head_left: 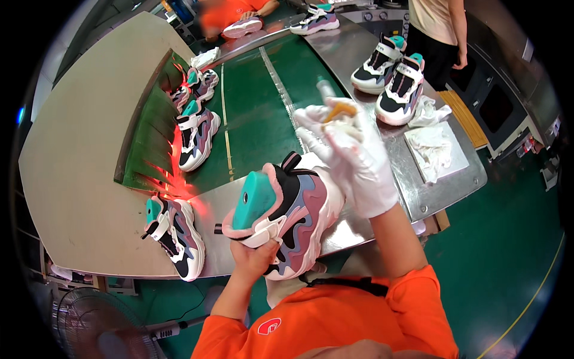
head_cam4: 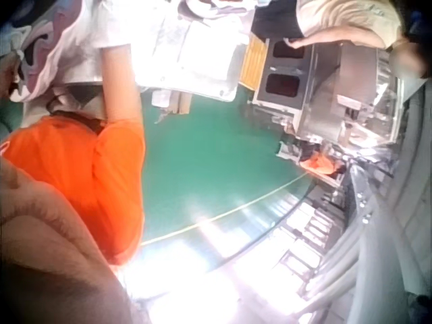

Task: The person uses a syringe to apply glue to the seams of a multi-colored sneaker on a factory assembly line. They rotate the shoe to access different areas, then place it on the conveyor belt and pick up the next shoe to repeat the process.

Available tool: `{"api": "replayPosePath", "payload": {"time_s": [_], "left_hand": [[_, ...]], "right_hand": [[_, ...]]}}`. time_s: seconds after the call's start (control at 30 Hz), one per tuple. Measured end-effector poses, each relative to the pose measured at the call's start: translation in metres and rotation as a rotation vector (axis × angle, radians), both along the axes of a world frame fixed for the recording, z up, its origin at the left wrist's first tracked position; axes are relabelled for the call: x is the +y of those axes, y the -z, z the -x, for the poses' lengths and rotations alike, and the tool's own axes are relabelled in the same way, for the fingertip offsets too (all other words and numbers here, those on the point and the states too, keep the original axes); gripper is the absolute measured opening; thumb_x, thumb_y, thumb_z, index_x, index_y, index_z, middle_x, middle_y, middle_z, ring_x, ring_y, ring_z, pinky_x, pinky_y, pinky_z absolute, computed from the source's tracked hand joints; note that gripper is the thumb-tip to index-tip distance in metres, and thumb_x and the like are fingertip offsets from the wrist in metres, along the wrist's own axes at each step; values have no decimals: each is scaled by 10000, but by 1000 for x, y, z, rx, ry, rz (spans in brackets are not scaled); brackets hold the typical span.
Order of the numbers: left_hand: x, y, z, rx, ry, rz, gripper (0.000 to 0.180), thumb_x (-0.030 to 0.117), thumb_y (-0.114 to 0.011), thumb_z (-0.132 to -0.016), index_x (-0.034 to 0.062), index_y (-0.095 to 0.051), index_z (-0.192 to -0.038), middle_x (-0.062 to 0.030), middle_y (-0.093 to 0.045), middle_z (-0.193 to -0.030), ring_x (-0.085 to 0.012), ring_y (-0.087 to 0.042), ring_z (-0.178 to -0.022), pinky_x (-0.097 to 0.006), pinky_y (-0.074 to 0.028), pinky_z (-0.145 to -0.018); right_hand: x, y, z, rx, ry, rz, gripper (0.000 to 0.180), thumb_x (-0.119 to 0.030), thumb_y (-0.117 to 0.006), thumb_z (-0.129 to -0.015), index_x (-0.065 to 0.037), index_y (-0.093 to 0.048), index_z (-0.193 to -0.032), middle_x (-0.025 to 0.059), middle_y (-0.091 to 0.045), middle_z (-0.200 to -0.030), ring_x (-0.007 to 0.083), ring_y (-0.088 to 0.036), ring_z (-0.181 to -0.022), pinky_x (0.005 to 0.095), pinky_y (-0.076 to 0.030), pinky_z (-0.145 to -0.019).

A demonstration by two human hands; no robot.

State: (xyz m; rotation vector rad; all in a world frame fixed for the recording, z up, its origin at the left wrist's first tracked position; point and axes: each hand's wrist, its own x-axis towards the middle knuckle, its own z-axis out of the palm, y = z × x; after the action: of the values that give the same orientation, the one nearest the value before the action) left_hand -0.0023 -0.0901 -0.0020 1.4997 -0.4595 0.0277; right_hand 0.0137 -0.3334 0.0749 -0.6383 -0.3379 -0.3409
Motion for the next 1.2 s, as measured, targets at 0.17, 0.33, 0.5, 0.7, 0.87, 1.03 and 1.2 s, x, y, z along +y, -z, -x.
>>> {"api": "replayPosePath", "payload": {"time_s": [0.17, 0.33, 0.5, 0.7, 0.87, 1.03, 1.2], "left_hand": [[-7, -20, -39, 171, -106, -117, 481, 53, -638, -787, -31, -475, -1231, -54, -597, -1012, -111, -580, -846, -253, -489, -684], [-11, -19, -113, -36, -175, -41, 394, 67, -619, -842, -12, -469, -1198, -56, -608, -1004, -100, -577, -812, -236, -476, -685], [-42, -25, -199, -100, -187, -107, 401, 124, -649, -860, -27, -494, -1197, -65, -624, -1023, -115, -594, -844, -257, -480, -720], [-48, -13, -318, -266, -314, -775, 571, 296, -702, -833, -82, -466, -1189, -211, -629, -1042, -334, -628, -960, -373, -492, -802], [-158, -34, -317, -1098, -603, -1053, 735, 266, -649, -852, -98, -292, -1383, -312, -371, -1367, -441, -326, -1308, -505, -242, -1073], [-336, -33, -315, -512, 291, -765, 862, 507, -669, -798, -76, -369, -1359, -284, -418, -1381, -359, -399, -1309, -361, -347, -1047], [-391, -4, -321, -390, 253, -717, 769, 517, -729, -675, -44, -524, -1161, -242, -646, -1053, -371, -628, -1000, -398, -477, -853]], "right_hand": [[-34, 10, 13, 60, 405, 223, 534, -15, -659, -815, -57, -399, -1279, 158, -485, -1252, 315, -540, -1170, 399, -482, -978], [-57, 76, 52, 583, 717, 500, 574, 131, -641, -743, -63, -450, -1249, 97, -537, -1158, 177, -582, -991, 267, -514, -817], [-76, 121, 73, 777, 858, 478, 560, 127, -654, -733, -40, -479, -1238, 85, -556, -1090, 141, -567, -929, 227, -463, -793], [-70, 106, 69, 904, 818, 331, 647, 111, -696, -694, -28, -468, -1283, 84, -590, -1012, 129, -575, -891, 238, -496, -745], [-78, 118, 78, 822, 856, 465, 621, 108, -730, -696, -44, -487, -1247, 55, -590, -960, 18, -488, -673, 171, -445, -597], [-82, 114, 83, 779, 754, 428, 598, 102, -744, -697, -53, -491, -1217, 32, -574, -921, -12, -438, -628, 149, -410, -589], [-83, 116, 74, 781, 777, 502, 509, -67, -778, -738, -38, -544, -1189, 86, -642, -969, 72, -634, -733, 225, -511, -678]]}}
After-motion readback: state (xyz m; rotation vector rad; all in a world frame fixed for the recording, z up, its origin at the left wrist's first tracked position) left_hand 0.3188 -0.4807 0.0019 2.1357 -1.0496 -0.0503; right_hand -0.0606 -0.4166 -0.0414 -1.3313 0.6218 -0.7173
